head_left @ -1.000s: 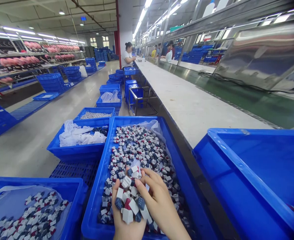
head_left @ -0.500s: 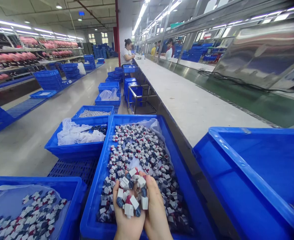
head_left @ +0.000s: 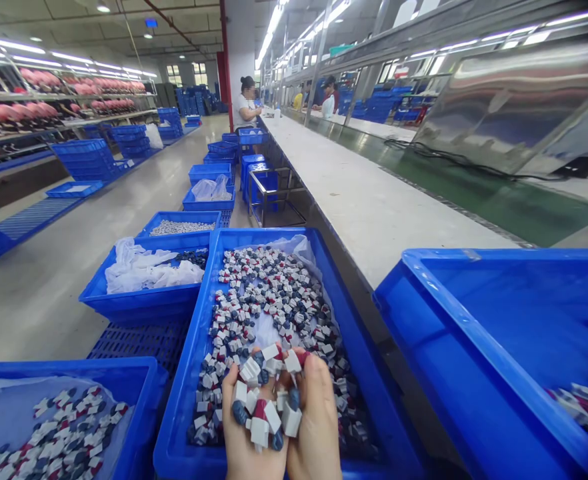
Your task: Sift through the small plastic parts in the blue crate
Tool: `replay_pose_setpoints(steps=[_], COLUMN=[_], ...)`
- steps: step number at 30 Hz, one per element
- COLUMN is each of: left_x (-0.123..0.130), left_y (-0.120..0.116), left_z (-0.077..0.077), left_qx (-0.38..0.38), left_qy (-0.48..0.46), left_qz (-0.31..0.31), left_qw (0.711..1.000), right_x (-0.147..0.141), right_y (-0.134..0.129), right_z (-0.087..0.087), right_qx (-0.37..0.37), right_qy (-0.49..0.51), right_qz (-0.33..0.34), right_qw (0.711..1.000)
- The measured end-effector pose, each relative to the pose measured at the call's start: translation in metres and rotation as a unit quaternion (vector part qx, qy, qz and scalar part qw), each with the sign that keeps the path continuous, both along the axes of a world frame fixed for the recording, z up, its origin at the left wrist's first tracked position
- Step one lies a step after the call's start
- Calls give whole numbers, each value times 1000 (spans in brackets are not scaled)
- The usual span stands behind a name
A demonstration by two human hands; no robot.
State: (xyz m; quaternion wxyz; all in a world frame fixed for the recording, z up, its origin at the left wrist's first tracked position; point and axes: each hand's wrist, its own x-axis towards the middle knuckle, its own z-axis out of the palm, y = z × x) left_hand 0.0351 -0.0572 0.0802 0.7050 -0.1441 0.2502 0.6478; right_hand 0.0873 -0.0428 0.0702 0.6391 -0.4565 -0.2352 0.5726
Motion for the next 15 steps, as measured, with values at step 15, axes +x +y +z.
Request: replay_pose_setpoints(steps=[15], left_x=[11], left_y=[-9], left_z=[5], left_qx=[-45], left_qy=[96], left_qz=[1], left_qw=[994], right_x=[-4], right_y=[-11], right_z=[32], right_qx=[-95], right_qy=[-38], right_qz=[-61], right_qw=[993])
